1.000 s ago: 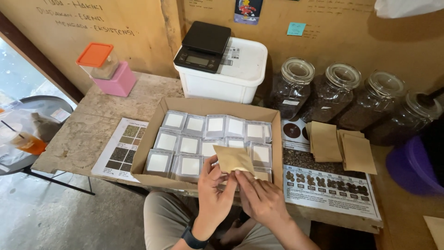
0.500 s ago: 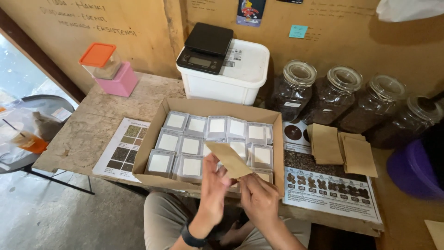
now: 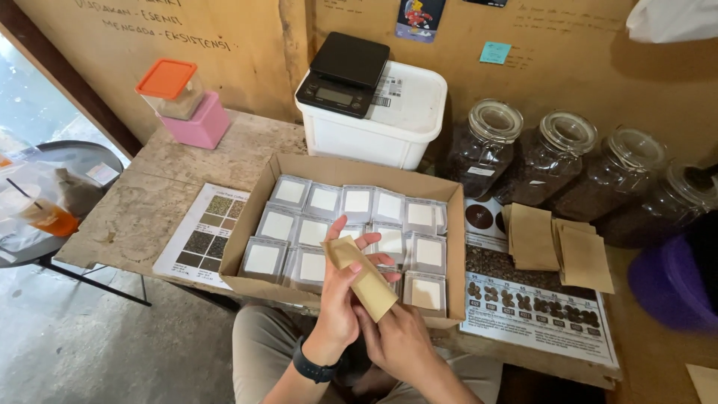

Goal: The person folds small paper filter bags and places them into a cardboard box containing square filter frames.

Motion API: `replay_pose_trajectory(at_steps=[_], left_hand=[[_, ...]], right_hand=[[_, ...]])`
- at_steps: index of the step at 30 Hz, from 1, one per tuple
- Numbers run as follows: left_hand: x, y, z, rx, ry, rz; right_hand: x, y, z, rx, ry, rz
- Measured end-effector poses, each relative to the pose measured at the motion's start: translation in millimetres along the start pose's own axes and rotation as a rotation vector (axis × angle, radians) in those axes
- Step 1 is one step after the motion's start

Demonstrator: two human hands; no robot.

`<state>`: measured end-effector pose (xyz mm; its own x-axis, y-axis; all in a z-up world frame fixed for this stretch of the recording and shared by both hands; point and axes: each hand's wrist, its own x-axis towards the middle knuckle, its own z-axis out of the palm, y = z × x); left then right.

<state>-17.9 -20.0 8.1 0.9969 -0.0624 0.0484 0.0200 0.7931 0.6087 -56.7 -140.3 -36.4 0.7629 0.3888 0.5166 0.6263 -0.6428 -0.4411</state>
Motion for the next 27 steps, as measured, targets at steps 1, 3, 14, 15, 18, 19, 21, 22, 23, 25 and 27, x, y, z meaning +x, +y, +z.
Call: replay_pose_trajectory(at_steps=[1,3,14,15,18,19,21,22,23,25,27], left_hand=[[0.9,-1.7,-1.9,-0.001,0.002,0.002],[1.3,-5.0,-6.1,-0.099,-0.050,-0.013],[-5.2,7.7,-10.0,0.158,-0.136,-0.047],[-5.7,9.2,-11.9,0.212,-0.129,-0.063],[-3.4,16.0,-15.8,0.360,-0.063,-0.113],[-4.4,19.1,-13.3,0.359,-0.063,-0.117],[-5.9,25.7,-8.1,0.299,0.006,-0.175],[-5.9,25.3,-8.9,0.298,0.005,-0.177],[-5.4,25.1,-9.7,0.234,0.039,-0.166],[-3.3,26.0,-14.6,0.169,0.070,-0.154],[-0.2,27.9,-23.1,0.179,0.057,-0.085]], right_hand=[[-1.6,1.9,0.0,0.000,-0.002,-0.002],[-5.6,4.6,0.4,0.048,-0.067,0.097],[-3.9,-2.1,-6.6,0.053,-0.126,0.189],[-5.1,-1.4,-7.1,0.007,-0.152,0.224],[0.3,-2.8,-15.2,0.014,-0.129,0.202],[1.3,-3.0,-16.8,0.013,-0.130,0.205],[4.1,-3.1,-20.2,0.008,-0.165,0.180],[4.9,-5.5,-22.9,0.007,-0.166,0.181],[6.4,-7.6,-25.5,0.029,-0.137,0.136],[8.3,-10.3,-28.7,0.049,-0.108,0.092],[8.7,-11.3,-29.6,0.089,0.116,-0.145]])
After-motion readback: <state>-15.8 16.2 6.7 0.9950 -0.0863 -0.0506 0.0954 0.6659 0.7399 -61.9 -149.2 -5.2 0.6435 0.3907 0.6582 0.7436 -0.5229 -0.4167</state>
